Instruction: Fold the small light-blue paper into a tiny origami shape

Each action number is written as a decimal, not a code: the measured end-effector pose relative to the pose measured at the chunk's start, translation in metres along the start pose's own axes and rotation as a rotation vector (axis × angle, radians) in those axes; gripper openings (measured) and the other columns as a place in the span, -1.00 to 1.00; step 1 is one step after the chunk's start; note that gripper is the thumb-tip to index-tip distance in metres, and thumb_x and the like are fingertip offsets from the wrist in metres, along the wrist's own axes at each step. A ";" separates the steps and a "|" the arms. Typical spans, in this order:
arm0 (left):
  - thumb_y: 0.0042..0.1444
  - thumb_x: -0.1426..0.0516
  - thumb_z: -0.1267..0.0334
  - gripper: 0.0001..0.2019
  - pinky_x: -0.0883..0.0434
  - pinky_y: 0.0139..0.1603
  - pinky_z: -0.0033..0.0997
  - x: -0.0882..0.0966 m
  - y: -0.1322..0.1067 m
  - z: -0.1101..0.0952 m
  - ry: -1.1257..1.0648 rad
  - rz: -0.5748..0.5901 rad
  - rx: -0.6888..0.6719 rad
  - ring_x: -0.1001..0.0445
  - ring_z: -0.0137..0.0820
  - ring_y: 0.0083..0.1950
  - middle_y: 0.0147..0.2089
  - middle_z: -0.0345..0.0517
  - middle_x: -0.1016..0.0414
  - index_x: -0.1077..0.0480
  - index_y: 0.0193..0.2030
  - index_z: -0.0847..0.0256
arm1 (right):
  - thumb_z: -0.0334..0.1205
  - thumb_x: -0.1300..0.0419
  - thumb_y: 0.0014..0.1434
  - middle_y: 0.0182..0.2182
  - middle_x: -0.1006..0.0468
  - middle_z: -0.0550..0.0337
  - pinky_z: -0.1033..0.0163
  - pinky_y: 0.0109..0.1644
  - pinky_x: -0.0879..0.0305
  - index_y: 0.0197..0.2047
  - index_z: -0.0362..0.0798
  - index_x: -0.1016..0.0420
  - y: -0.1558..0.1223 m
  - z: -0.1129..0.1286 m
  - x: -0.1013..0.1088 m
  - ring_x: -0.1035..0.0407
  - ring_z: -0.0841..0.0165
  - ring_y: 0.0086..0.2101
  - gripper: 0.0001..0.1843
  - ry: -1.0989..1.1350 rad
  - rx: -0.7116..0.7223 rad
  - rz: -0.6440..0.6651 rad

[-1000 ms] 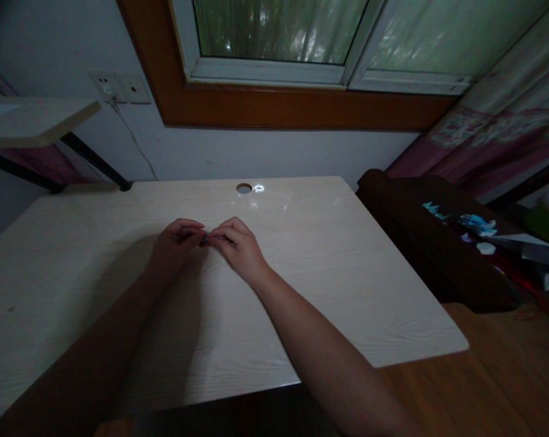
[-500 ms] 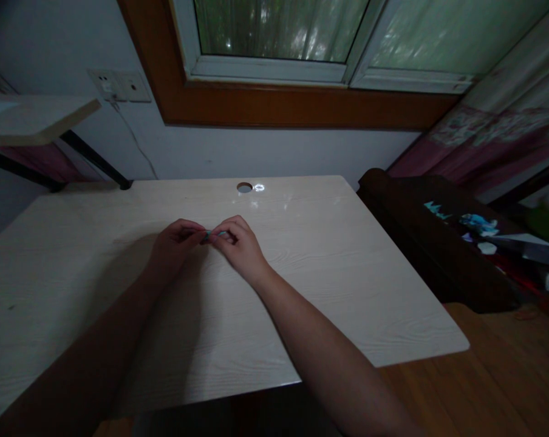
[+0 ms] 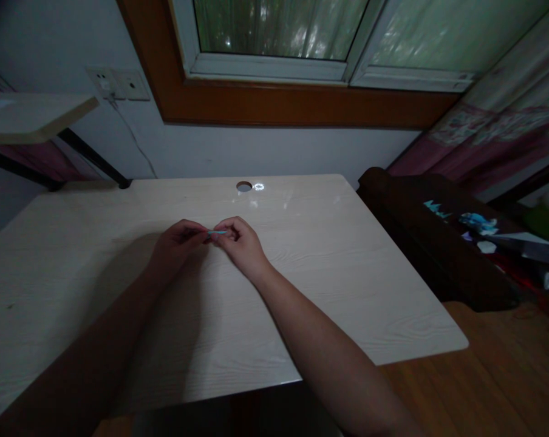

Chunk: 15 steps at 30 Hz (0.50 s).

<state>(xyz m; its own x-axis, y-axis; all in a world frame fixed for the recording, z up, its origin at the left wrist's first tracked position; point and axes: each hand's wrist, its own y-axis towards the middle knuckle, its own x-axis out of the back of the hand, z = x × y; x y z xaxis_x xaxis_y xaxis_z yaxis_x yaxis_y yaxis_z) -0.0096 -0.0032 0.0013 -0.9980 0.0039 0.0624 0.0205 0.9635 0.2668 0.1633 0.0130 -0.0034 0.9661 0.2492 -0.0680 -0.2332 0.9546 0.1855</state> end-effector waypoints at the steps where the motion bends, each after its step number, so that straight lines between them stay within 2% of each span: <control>1: 0.01 -0.33 0.15 -0.80 -0.50 -0.22 -0.39 0.000 0.000 0.000 -0.003 0.002 0.006 -0.57 -0.39 -0.31 -0.37 -0.16 -0.58 -0.49 -0.31 0.21 | -0.09 -0.37 0.05 -0.42 -0.51 0.25 0.26 -0.27 -0.32 -0.26 -0.01 -0.47 0.000 0.000 0.000 -0.38 0.42 -0.40 -0.75 0.007 0.002 0.000; 8: 0.00 -0.34 0.12 -0.76 -0.50 -0.20 -0.37 -0.001 0.000 -0.002 -0.018 -0.009 0.043 -0.57 -0.38 -0.30 -0.36 -0.14 -0.59 -0.48 -0.30 0.23 | -0.12 -0.39 0.02 -0.42 -0.50 0.27 0.24 -0.22 -0.35 -0.21 0.00 -0.49 0.001 -0.002 0.001 -0.39 0.42 -0.39 -0.72 0.096 -0.010 -0.002; 15: 0.00 -0.34 0.11 -0.75 -0.51 -0.18 -0.35 -0.001 -0.001 -0.005 -0.019 -0.007 0.054 -0.58 -0.36 -0.29 -0.35 -0.12 -0.60 -0.48 -0.29 0.22 | -0.14 -0.38 0.04 -0.42 -0.49 0.28 0.23 -0.21 -0.34 -0.18 0.02 -0.50 0.002 -0.003 0.002 -0.38 0.41 -0.38 -0.73 0.091 0.005 -0.020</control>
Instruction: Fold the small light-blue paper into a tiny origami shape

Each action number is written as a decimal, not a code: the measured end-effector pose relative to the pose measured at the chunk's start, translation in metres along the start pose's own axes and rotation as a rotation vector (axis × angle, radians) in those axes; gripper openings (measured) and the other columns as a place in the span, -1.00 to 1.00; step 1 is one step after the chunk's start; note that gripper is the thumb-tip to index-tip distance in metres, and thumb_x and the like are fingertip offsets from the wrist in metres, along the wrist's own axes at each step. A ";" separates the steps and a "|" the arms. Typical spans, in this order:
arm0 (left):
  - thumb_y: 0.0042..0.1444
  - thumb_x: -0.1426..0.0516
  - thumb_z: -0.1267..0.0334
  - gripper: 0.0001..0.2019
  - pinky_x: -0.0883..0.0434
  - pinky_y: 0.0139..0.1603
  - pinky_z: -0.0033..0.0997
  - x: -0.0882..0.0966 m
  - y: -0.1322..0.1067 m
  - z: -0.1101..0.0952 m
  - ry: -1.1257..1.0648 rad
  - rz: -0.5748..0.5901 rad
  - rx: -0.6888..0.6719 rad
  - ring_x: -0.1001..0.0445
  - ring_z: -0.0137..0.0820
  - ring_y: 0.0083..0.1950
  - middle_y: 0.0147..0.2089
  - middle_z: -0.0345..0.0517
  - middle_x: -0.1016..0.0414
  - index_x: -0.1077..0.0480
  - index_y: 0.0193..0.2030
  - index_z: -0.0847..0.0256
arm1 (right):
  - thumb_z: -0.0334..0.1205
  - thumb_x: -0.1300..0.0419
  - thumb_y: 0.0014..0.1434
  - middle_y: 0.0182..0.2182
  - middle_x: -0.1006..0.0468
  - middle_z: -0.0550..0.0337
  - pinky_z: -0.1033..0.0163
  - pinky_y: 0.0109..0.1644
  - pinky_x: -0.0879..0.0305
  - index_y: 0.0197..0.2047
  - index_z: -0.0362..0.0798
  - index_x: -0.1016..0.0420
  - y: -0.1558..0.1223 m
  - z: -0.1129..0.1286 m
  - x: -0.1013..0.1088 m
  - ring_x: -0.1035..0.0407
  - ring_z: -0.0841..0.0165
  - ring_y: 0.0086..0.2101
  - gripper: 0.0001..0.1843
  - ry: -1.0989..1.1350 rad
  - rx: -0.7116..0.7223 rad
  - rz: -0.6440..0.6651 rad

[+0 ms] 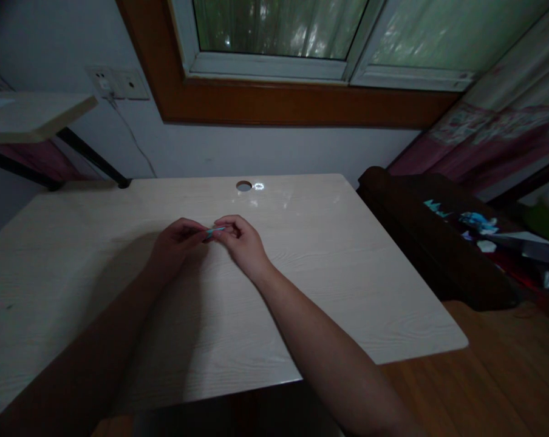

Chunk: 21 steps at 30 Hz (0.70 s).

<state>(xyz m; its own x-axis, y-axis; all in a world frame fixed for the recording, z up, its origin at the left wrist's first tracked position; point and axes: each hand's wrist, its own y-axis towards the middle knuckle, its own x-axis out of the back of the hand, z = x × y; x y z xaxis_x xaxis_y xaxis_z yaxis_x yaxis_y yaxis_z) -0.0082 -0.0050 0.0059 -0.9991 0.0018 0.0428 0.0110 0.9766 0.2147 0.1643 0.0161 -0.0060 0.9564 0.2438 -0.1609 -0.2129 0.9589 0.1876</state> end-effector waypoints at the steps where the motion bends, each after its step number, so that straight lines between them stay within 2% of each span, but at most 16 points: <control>1: 0.00 -0.34 0.10 -0.75 -0.51 -0.17 -0.35 0.000 0.000 0.001 0.002 0.004 -0.003 -0.58 -0.36 -0.28 -0.34 -0.12 -0.60 -0.48 -0.29 0.22 | -0.15 -0.38 0.03 -0.42 -0.48 0.29 0.23 -0.22 -0.34 -0.18 0.02 -0.50 0.000 0.000 0.000 -0.37 0.42 -0.39 -0.73 0.002 0.003 -0.004; 7: -0.05 -0.36 0.11 -0.72 -0.50 -0.13 -0.33 0.001 0.001 0.006 0.037 0.009 -0.012 -0.58 -0.34 -0.24 -0.31 -0.11 -0.60 -0.49 -0.28 0.22 | -0.19 -0.37 0.02 -0.45 -0.46 0.29 0.27 -0.27 -0.30 -0.20 0.00 -0.51 0.000 0.005 -0.002 -0.34 0.43 -0.41 -0.76 -0.031 0.016 -0.020; 12: -0.06 -0.37 0.10 -0.71 -0.50 -0.17 -0.36 0.003 0.002 0.006 0.073 -0.034 0.010 -0.58 -0.34 -0.26 -0.32 -0.12 -0.60 -0.49 -0.27 0.21 | -0.16 -0.37 0.04 -0.41 -0.49 0.27 0.24 -0.23 -0.34 -0.17 0.02 -0.50 -0.001 0.004 -0.002 -0.38 0.40 -0.37 -0.73 -0.058 0.040 -0.018; 21: -0.04 -0.36 0.08 -0.74 -0.50 -0.17 -0.38 0.003 0.003 0.002 0.127 -0.075 -0.002 -0.58 -0.35 -0.25 -0.30 -0.13 -0.62 -0.51 -0.28 0.18 | -0.13 -0.33 0.14 -0.27 -0.54 0.18 0.22 -0.14 -0.36 -0.21 0.03 -0.54 -0.002 0.004 0.002 -0.43 0.37 -0.27 -0.84 -0.266 0.210 -0.009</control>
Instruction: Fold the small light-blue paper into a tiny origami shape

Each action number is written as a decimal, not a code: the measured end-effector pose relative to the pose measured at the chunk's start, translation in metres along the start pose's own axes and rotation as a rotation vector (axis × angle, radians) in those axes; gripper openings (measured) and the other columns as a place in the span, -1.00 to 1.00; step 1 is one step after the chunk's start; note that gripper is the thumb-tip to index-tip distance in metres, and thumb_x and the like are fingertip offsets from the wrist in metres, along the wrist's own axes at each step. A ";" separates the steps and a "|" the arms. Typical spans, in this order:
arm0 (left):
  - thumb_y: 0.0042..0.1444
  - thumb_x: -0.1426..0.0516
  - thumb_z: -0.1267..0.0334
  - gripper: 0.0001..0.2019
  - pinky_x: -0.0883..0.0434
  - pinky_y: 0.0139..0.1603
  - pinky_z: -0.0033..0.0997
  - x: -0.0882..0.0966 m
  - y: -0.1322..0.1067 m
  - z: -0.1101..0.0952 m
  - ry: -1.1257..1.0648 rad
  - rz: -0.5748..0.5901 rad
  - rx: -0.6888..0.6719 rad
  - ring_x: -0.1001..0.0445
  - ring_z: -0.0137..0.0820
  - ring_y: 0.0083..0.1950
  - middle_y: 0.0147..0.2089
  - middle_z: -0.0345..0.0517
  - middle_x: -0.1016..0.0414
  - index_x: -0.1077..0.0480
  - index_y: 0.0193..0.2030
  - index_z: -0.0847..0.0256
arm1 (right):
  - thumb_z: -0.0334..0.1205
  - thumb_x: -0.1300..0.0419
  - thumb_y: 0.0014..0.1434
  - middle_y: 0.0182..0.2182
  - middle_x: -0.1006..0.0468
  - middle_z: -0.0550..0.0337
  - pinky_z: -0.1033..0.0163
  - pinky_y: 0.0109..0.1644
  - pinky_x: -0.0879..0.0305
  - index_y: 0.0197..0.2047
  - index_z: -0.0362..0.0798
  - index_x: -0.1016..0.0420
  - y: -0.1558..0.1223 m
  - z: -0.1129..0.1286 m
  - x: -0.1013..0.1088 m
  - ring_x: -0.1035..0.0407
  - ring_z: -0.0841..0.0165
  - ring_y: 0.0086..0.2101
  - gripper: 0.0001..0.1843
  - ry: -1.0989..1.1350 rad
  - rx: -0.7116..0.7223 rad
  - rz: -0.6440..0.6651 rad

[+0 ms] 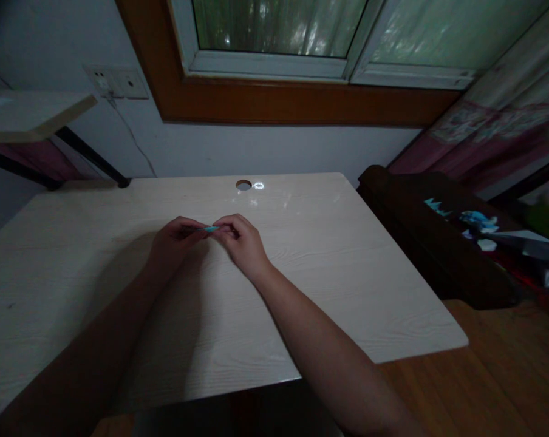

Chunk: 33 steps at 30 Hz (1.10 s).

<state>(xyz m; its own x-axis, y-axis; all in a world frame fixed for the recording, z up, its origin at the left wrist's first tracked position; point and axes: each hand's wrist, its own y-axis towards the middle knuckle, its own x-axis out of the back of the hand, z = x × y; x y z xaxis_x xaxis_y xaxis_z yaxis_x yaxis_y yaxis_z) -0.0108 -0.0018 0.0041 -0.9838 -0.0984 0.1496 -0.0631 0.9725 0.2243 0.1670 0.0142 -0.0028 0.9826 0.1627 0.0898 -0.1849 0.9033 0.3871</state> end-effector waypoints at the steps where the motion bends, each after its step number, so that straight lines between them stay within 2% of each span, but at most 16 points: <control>1: -0.03 -0.35 0.09 -0.75 -0.50 -0.17 -0.38 0.000 0.000 0.000 0.013 0.001 0.000 -0.58 -0.35 -0.25 -0.29 -0.13 -0.63 -0.52 -0.28 0.17 | -0.13 -0.33 0.14 -0.27 -0.54 0.17 0.21 -0.14 -0.36 -0.22 0.03 -0.54 0.000 0.000 0.000 -0.43 0.36 -0.27 -0.84 -0.012 0.004 -0.003; 6: -0.01 -0.35 0.12 -0.79 -0.50 -0.17 -0.40 0.001 -0.001 0.000 0.017 -0.001 -0.020 -0.59 -0.36 -0.25 -0.28 -0.16 -0.64 -0.53 -0.28 0.14 | -0.13 -0.30 0.17 -0.27 -0.54 0.17 0.21 -0.16 -0.38 -0.22 0.02 -0.53 0.000 0.001 0.002 -0.44 0.36 -0.27 -0.86 -0.063 0.035 -0.012; 10: 0.00 -0.35 0.12 -0.80 -0.51 -0.17 -0.40 0.000 -0.002 0.000 0.047 -0.012 -0.025 -0.59 -0.37 -0.26 -0.29 -0.17 -0.64 -0.54 -0.28 0.14 | -0.20 -0.27 0.22 -0.28 -0.54 0.16 0.21 -0.13 -0.36 -0.24 0.03 -0.55 0.001 0.006 0.006 -0.43 0.34 -0.24 -0.94 -0.229 0.151 0.043; 13: -0.01 -0.35 0.11 -0.80 -0.50 -0.17 -0.41 0.000 -0.002 0.001 0.037 -0.013 -0.029 -0.58 -0.36 -0.25 -0.30 -0.17 -0.63 -0.54 -0.29 0.15 | -0.23 -0.21 0.26 -0.27 -0.55 0.15 0.19 -0.10 -0.34 -0.23 0.03 -0.54 0.002 0.008 0.009 -0.42 0.32 -0.22 -0.93 -0.308 0.219 0.091; 17: -0.01 -0.35 0.09 -0.78 -0.50 -0.14 -0.37 0.000 -0.002 0.003 -0.006 0.005 -0.037 -0.59 -0.34 -0.23 -0.27 -0.13 -0.63 -0.55 -0.29 0.15 | -0.18 -0.21 0.27 -0.29 -0.54 0.12 0.16 -0.11 -0.32 -0.25 0.04 -0.53 0.003 0.010 0.012 -0.40 0.28 -0.24 -0.91 -0.369 0.220 0.083; 21: -0.01 -0.35 0.08 -0.77 -0.51 -0.10 -0.32 0.000 -0.001 0.002 -0.016 -0.021 -0.046 -0.59 -0.32 -0.20 -0.25 -0.11 -0.63 -0.55 -0.30 0.16 | -0.15 -0.24 0.22 -0.31 -0.52 0.10 0.13 -0.15 -0.33 -0.28 0.04 -0.53 0.004 0.010 0.013 -0.39 0.27 -0.27 -0.90 -0.343 0.145 0.019; 25: -0.01 -0.34 0.07 -0.78 -0.51 -0.08 -0.29 0.001 -0.001 0.004 -0.001 -0.031 -0.058 -0.59 -0.31 -0.19 -0.24 -0.11 -0.63 -0.55 -0.30 0.15 | -0.11 -0.30 0.13 -0.32 -0.57 0.13 0.15 -0.16 -0.36 -0.28 0.00 -0.56 0.003 0.003 0.007 -0.42 0.31 -0.31 -0.85 -0.141 -0.065 -0.079; 29: 0.02 -0.33 0.10 -0.81 -0.50 -0.08 -0.31 0.001 -0.001 0.006 0.052 -0.044 -0.103 -0.59 -0.32 -0.19 -0.24 -0.13 -0.63 -0.55 -0.29 0.13 | -0.10 -0.35 0.03 -0.36 -0.62 0.16 0.16 -0.14 -0.40 -0.27 -0.03 -0.58 0.003 -0.003 -0.001 -0.47 0.35 -0.34 -0.78 0.222 -0.297 0.016; 33: 0.04 -0.32 0.11 -0.83 -0.50 -0.09 -0.34 0.001 -0.003 0.004 0.089 -0.043 -0.119 -0.59 -0.33 -0.18 -0.23 -0.15 -0.64 -0.55 -0.28 0.12 | -0.15 -0.37 0.00 -0.39 -0.62 0.18 0.17 -0.11 -0.40 -0.28 -0.04 -0.61 0.002 -0.001 -0.004 -0.47 0.38 -0.35 -0.80 0.357 -0.340 0.035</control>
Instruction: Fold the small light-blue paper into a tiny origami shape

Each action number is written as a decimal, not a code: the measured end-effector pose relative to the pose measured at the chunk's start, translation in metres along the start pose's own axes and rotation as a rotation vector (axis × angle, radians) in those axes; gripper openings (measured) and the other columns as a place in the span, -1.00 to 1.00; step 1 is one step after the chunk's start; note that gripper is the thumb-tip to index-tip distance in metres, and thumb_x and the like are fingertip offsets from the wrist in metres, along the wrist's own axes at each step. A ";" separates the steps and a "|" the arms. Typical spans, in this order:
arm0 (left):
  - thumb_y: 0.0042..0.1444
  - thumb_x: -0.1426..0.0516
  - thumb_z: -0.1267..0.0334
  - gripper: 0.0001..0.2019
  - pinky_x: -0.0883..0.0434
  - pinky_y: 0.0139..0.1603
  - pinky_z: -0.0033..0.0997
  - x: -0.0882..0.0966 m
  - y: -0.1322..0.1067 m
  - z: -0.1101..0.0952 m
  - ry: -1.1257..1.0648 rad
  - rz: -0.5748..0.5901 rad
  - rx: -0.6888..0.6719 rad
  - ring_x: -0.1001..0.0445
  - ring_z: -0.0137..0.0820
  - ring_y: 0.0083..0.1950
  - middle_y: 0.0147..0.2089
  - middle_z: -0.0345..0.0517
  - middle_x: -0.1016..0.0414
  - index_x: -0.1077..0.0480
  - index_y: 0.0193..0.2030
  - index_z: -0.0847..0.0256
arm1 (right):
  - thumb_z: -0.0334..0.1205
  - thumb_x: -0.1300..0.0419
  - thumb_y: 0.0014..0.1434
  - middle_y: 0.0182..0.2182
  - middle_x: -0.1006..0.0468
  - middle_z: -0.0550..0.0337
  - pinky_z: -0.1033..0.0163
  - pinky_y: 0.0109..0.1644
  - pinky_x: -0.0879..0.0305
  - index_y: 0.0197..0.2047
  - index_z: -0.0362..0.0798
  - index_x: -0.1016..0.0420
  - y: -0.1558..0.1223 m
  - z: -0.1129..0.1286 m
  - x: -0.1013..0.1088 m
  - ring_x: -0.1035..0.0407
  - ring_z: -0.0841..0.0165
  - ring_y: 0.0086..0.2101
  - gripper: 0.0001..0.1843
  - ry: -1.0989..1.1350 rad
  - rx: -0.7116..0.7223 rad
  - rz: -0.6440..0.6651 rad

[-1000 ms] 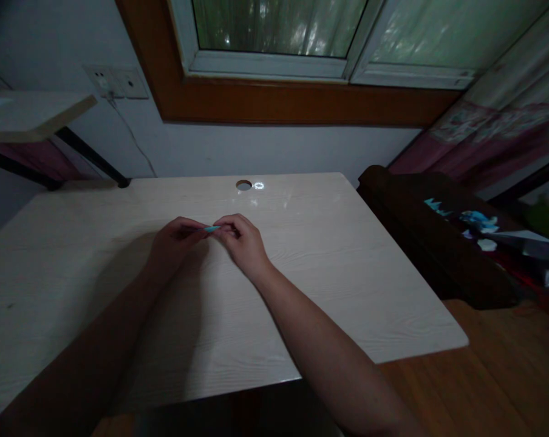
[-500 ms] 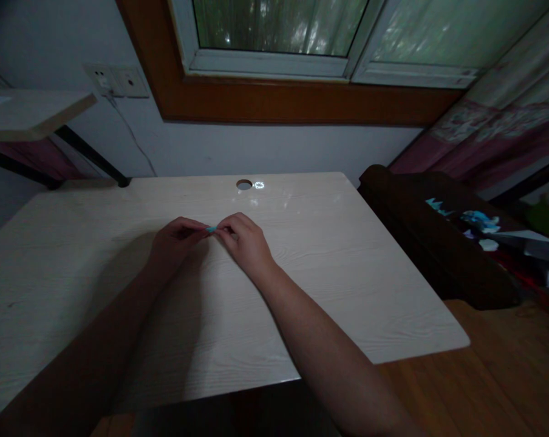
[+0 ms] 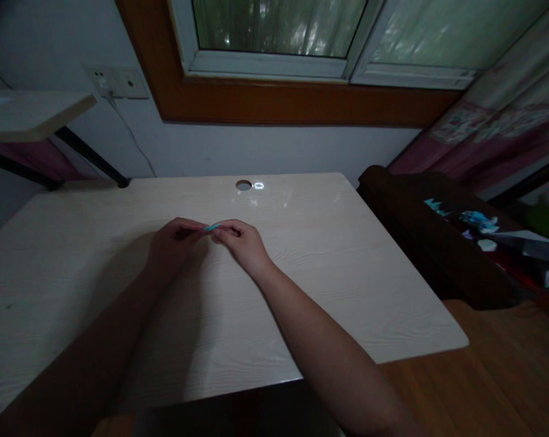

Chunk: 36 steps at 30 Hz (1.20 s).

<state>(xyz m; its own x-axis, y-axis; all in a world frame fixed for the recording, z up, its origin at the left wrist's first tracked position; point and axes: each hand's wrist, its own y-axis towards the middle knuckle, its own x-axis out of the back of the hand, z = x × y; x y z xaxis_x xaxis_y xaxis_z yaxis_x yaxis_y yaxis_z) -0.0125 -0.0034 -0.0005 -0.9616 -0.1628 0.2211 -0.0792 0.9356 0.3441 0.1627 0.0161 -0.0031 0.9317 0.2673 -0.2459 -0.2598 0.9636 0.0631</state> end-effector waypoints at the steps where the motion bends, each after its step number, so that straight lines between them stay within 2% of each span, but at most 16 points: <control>1: 0.04 -0.31 0.12 -0.83 -0.51 -0.09 -0.34 0.000 0.000 0.000 -0.001 -0.003 -0.002 -0.59 -0.33 -0.18 -0.23 -0.14 -0.65 -0.54 -0.29 0.13 | -0.16 -0.38 0.00 -0.39 -0.61 0.18 0.17 -0.11 -0.40 -0.29 -0.04 -0.62 0.000 0.001 0.000 -0.47 0.39 -0.35 -0.81 0.004 0.002 -0.007; 8: 0.03 -0.32 0.10 -0.81 -0.51 -0.08 -0.32 -0.001 -0.001 -0.002 -0.046 0.020 0.046 -0.60 -0.33 -0.19 -0.24 -0.14 -0.65 -0.53 -0.29 0.14 | -0.14 -0.38 0.00 -0.38 -0.62 0.19 0.18 -0.13 -0.40 -0.29 -0.02 -0.63 0.000 0.003 0.000 -0.44 0.39 -0.35 -0.80 -0.007 0.020 0.000; 18: -0.05 -0.36 0.05 -0.71 -0.54 -0.20 -0.34 -0.003 0.002 0.003 -0.115 0.101 0.153 -0.61 -0.32 -0.30 -0.35 -0.13 -0.63 -0.48 -0.31 0.19 | -0.10 -0.37 0.00 -0.43 -0.59 0.19 0.22 -0.22 -0.37 -0.33 -0.05 -0.61 0.002 0.000 0.001 -0.42 0.40 -0.39 -0.79 -0.010 0.025 0.006; 23: 0.00 -0.33 0.04 -0.70 -0.56 -0.16 -0.30 -0.004 0.002 0.002 -0.181 0.185 0.228 -0.63 -0.30 -0.27 -0.30 -0.09 -0.65 -0.50 -0.24 0.20 | -0.11 -0.37 0.00 -0.43 -0.60 0.19 0.20 -0.20 -0.40 -0.32 -0.06 -0.60 0.003 -0.003 0.002 -0.45 0.39 -0.40 -0.78 0.017 0.018 0.007; 29: 0.04 -0.29 -0.01 -0.70 -0.57 -0.18 -0.32 -0.003 0.001 -0.002 -0.132 0.277 0.272 -0.63 -0.30 -0.28 -0.26 -0.05 -0.66 -0.57 -0.23 0.18 | -0.09 -0.37 0.01 -0.43 -0.59 0.21 0.21 -0.22 -0.39 -0.32 -0.05 -0.59 0.004 -0.004 0.003 -0.43 0.40 -0.41 -0.77 0.015 0.005 0.014; 36: 0.05 -0.28 0.00 -0.71 -0.58 -0.22 -0.30 -0.001 0.002 -0.006 -0.135 0.290 0.296 -0.63 -0.29 -0.30 -0.24 -0.04 -0.67 -0.59 -0.23 0.16 | -0.07 -0.36 0.03 -0.43 -0.57 0.21 0.20 -0.19 -0.38 -0.32 -0.05 -0.61 0.002 0.000 0.002 -0.42 0.40 -0.40 -0.77 -0.013 0.002 0.007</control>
<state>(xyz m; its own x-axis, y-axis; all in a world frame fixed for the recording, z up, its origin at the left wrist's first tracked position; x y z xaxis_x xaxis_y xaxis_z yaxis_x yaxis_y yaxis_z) -0.0102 -0.0028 0.0052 -0.9793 0.1445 0.1418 0.1466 0.9892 0.0047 0.1638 0.0189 -0.0034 0.9330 0.2744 -0.2329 -0.2661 0.9616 0.0672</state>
